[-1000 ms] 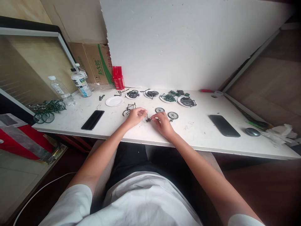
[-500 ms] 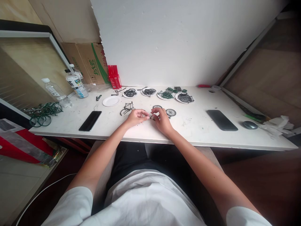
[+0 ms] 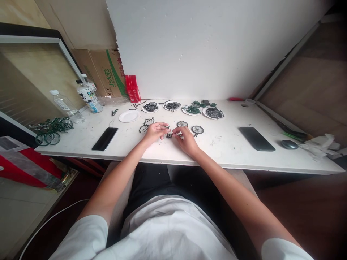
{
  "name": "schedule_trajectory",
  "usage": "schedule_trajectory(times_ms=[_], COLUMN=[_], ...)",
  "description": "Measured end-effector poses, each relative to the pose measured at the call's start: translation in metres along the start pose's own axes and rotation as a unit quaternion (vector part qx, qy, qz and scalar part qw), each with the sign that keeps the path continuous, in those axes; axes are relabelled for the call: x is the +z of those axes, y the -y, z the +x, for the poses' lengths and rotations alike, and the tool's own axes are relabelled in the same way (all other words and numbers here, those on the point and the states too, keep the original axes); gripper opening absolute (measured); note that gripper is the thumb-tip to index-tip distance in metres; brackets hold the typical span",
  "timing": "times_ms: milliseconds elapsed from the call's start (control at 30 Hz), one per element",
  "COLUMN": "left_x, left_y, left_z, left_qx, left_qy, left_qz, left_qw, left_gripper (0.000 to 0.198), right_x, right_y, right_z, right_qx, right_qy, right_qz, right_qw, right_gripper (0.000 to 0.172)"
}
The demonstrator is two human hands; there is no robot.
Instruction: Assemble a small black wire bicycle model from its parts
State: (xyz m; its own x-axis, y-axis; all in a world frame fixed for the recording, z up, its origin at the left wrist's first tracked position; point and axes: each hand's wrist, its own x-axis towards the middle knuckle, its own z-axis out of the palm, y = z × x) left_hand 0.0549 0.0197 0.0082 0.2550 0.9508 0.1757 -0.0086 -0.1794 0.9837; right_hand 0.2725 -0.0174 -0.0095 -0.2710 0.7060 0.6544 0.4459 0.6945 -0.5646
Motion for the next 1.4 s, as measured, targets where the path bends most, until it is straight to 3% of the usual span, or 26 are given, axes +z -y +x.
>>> schedule_trajectory(times_ms=[233,467,567,667,767,933,1400], left_x=[-0.001,0.0,0.0,-0.001,-0.002,-0.004,-0.004], left_y=[0.007,0.01,0.011,0.012,0.011,0.014,0.022], left_z=[0.003,0.003,0.002,0.0,-0.002,-0.001,0.002], left_qx=[-0.013,-0.011,0.029,0.082,0.1,0.118,0.126], left_qy=[-0.001,-0.011,-0.068,-0.142,-0.167,-0.158,-0.146], left_qz=[0.012,0.042,0.113,0.235,0.301,0.347,0.355], left_qw=[1.0,0.999,0.991,0.958,0.933,0.917,0.915], left_gripper=[0.049,0.044,0.033,0.02,0.015,0.012,0.024], right_x=[0.0,-0.002,-0.003,-0.004,-0.004,-0.002,0.001], right_y=[0.002,0.007,0.009,0.011,0.011,0.009,0.002], right_z=[0.001,0.001,0.001,0.002,0.002,0.003,0.002], right_qx=[-0.018,-0.019,-0.006,0.004,0.002,-0.008,-0.013], right_qy=[0.027,0.042,0.034,0.015,-0.002,-0.009,-0.002], right_qz=[-0.01,-0.024,-0.027,-0.042,-0.057,-0.077,-0.084], right_qw=[0.999,0.999,0.999,0.999,0.998,0.997,0.996], right_gripper=[0.005,0.015,0.019,0.021,0.019,0.014,0.011])
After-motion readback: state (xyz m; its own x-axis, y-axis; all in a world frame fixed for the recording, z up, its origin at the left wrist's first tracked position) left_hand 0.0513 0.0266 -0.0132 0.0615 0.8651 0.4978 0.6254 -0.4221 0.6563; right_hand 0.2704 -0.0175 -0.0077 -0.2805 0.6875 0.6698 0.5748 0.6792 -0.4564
